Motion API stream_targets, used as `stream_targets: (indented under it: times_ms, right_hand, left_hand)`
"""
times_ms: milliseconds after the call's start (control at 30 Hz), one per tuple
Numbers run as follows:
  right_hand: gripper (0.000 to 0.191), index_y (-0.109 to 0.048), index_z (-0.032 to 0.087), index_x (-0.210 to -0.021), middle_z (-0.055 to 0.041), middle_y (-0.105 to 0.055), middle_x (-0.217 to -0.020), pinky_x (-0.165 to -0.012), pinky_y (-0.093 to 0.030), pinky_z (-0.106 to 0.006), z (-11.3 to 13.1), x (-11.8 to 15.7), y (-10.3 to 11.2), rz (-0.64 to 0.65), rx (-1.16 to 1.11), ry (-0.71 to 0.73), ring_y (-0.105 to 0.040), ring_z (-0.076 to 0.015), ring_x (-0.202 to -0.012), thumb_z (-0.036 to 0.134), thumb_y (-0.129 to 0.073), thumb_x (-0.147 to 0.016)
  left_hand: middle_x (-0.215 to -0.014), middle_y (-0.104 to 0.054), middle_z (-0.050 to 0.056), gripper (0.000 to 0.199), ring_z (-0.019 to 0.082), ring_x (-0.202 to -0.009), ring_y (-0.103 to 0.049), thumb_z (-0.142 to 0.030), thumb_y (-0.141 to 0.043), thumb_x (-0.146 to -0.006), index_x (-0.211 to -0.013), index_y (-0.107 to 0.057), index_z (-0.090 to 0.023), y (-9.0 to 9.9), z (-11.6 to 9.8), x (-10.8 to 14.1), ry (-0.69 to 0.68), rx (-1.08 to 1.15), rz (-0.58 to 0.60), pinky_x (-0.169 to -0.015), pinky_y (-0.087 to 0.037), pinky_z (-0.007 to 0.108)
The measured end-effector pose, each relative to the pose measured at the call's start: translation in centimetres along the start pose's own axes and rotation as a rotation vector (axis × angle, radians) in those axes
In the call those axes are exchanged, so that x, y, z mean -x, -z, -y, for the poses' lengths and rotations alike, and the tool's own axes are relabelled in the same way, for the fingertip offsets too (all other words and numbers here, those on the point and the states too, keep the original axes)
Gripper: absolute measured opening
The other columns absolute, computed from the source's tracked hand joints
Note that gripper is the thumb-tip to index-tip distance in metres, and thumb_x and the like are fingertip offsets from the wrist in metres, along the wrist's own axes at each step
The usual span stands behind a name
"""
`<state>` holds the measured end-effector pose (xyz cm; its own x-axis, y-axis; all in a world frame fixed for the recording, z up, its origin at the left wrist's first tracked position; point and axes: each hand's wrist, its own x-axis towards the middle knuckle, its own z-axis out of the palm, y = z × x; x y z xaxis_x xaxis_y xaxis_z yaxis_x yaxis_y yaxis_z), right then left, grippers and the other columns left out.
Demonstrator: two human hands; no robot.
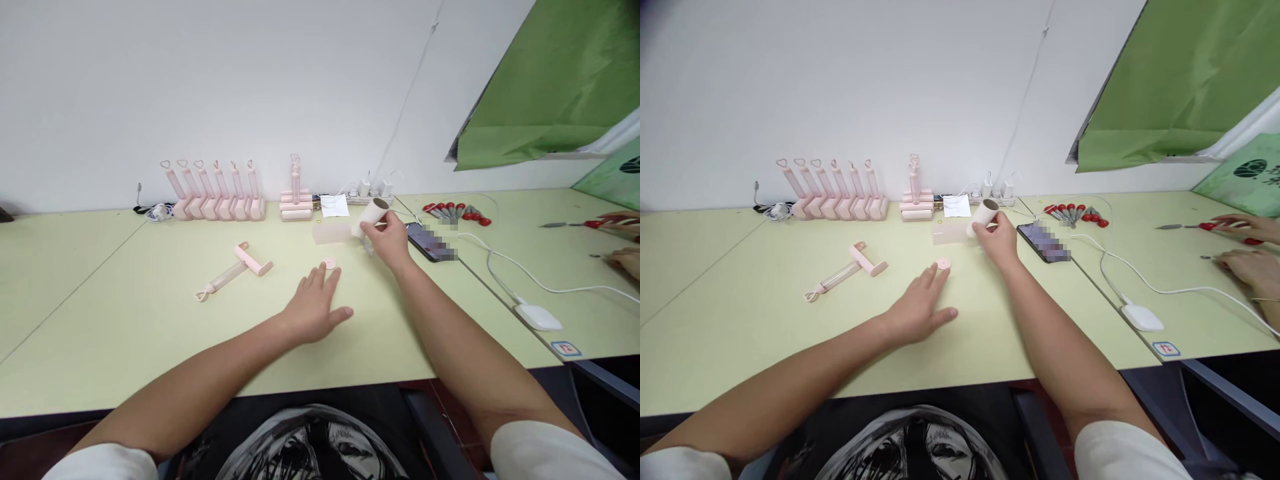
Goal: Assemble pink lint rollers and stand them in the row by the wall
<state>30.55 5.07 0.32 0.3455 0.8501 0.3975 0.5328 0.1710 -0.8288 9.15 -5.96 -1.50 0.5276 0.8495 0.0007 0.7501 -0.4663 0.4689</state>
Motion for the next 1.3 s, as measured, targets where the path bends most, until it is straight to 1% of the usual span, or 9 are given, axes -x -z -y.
stream_targets:
  times_ms: [67,167,300,433,600,867,1133,1233,1300]
  right_hand:
    - [0.025,-0.057,0.018,-0.092,-0.0036,-0.065,-0.087,-0.055,-0.049,-0.028,-1.1,-0.8,-0.1,0.036,-0.087,-0.194,-0.059,-0.0151,-0.065,0.036,-0.064,-0.075]
    - [0.021,-0.058,0.018,-0.089,-0.003,-0.064,-0.078,-0.048,-0.046,-0.026,-1.8,-0.9,-0.5,0.109,-0.106,-0.282,-0.059,-0.0152,-0.059,0.034,-0.061,-0.076]
    - [0.024,-0.062,0.018,-0.086,-0.0046,-0.068,-0.085,-0.061,-0.047,-0.028,-1.9,-0.7,-0.6,0.135,0.112,-0.172,-0.061,-0.0179,-0.072,0.032,-0.07,-0.068]
    - [0.028,-0.062,0.018,-0.093,-0.0085,-0.071,-0.097,-0.072,-0.047,-0.031,-2.3,-1.2,-0.5,0.132,0.4,-0.089,-0.063,-0.0222,-0.085,0.036,-0.068,-0.073]
    - [0.032,-0.061,0.02,-0.101,-0.0093,-0.071,-0.104,-0.073,-0.046,-0.032,-2.7,-1.8,-1.2,0.121,0.438,-0.11,-0.064,-0.0239,-0.089,0.04,-0.067,-0.077]
    - [0.035,-0.06,0.019,-0.102,-0.0094,-0.072,-0.104,-0.073,-0.045,-0.032,-2.8,-2.8,-2.6,0.153,0.444,-0.077,-0.065,-0.0238,-0.089,0.043,-0.068,-0.078]
    - [0.048,-0.057,0.018,-0.112,-0.0105,-0.07,-0.107,-0.074,-0.045,-0.034,-2.6,-2.8,-3.2,0.187,0.463,-0.08,-0.064,-0.0262,-0.093,0.053,-0.065,-0.08]
    - [0.054,-0.058,0.015,-0.119,-0.0164,-0.065,-0.118,-0.084,-0.045,-0.038,-2.9,-3.0,-2.4,0.187,0.512,-0.027,-0.06,-0.0299,-0.105,0.059,-0.05,-0.088]
    - [0.054,-0.058,0.014,-0.125,-0.0188,-0.063,-0.123,-0.092,-0.042,-0.042,-3.3,-3.1,-1.7,0.201,0.534,-0.011,-0.057,-0.0322,-0.113,0.054,-0.038,-0.095]
  left_hand:
    - [-0.165,-0.003,0.018,0.089,0.042,-0.15,0.001,-0.067,-0.045,-0.088,-0.157,-0.018,-0.018,-0.8,-0.6,-0.2,-0.017,-0.1,0.124,-0.12,-0.012,0.059]
    - [-0.165,0.001,0.019,0.091,0.043,-0.149,0.006,-0.072,-0.037,-0.089,-0.158,-0.015,-0.016,-1.4,-0.3,-1.8,-0.013,-0.19,0.131,-0.12,-0.009,0.059]
    - [-0.165,-0.004,0.019,0.089,0.041,-0.151,0.0,-0.07,-0.028,-0.092,-0.158,-0.012,-0.012,-0.6,1.2,-4.4,0.009,-0.251,0.085,-0.121,-0.011,0.057]
    - [-0.165,-0.009,0.016,0.092,0.04,-0.151,-0.002,-0.072,-0.022,-0.091,-0.157,-0.016,-0.008,-0.2,1.9,-6.0,-0.041,-0.285,0.121,-0.122,-0.009,0.054]
    - [-0.166,-0.006,0.013,0.096,0.038,-0.152,0.001,-0.074,-0.021,-0.089,-0.157,-0.016,-0.008,-1.0,0.3,-7.0,-0.057,-0.284,0.162,-0.123,-0.007,0.052]
    - [-0.166,-0.003,0.013,0.097,0.037,-0.152,0.003,-0.073,-0.019,-0.088,-0.158,-0.013,-0.006,-2.5,-2.5,-8.9,0.118,-0.272,0.112,-0.123,-0.003,0.053]
    - [-0.166,-0.006,0.012,0.097,0.034,-0.153,0.002,-0.073,-0.02,-0.087,-0.158,-0.016,-0.008,-2.9,-2.6,-9.1,0.171,-0.248,0.066,-0.124,-0.003,0.052]
    - [-0.166,-0.006,0.013,0.098,0.035,-0.153,0.001,-0.074,-0.022,-0.086,-0.158,-0.016,-0.008,-2.9,-2.3,-8.9,0.203,-0.247,0.052,-0.123,-0.003,0.054]
    - [-0.166,-0.007,0.013,0.099,0.035,-0.153,0.0,-0.075,-0.021,-0.085,-0.158,-0.016,-0.007,-2.9,-2.0,-9.0,0.218,-0.248,0.036,-0.123,-0.003,0.055]
